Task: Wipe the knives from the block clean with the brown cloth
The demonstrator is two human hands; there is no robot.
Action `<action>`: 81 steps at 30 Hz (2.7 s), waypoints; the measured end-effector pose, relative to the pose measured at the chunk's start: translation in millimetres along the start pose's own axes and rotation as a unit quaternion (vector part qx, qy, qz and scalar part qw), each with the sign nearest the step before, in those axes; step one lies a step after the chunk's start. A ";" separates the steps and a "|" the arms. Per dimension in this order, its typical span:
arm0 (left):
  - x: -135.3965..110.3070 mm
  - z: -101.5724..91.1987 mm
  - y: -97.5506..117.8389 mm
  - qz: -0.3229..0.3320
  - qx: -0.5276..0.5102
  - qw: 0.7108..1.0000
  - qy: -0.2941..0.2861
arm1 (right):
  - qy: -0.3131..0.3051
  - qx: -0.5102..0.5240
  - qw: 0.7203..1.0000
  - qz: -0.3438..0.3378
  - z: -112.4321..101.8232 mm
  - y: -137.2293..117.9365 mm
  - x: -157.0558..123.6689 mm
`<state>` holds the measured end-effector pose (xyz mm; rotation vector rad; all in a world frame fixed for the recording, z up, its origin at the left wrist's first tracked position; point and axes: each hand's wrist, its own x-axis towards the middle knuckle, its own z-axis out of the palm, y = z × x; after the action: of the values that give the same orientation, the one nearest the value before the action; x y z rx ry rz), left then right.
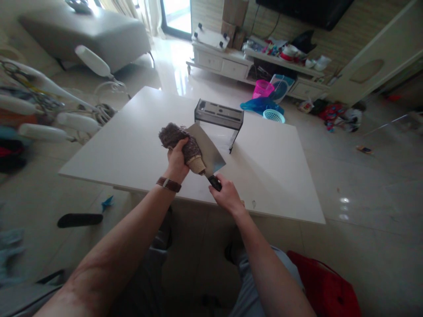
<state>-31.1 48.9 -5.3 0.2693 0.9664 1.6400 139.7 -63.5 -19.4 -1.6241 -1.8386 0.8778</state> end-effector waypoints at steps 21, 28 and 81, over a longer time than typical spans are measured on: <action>-39.0 5.2 -31.3 -0.050 0.151 0.982 -0.105 | 0.044 0.023 0.999 0.017 3.3 0.2 6.7; -34.6 3.5 -21.6 -0.049 0.194 0.970 -0.137 | 0.040 0.028 0.999 0.022 -4.1 2.5 7.2; -33.5 3.6 -13.2 0.019 0.325 0.910 -0.257 | 0.061 0.070 0.995 0.034 -12.9 9.2 5.8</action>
<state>-8.9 20.6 -1.9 1.1197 1.0597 1.1335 154.5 -55.6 -18.2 -1.6248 -1.6108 0.8946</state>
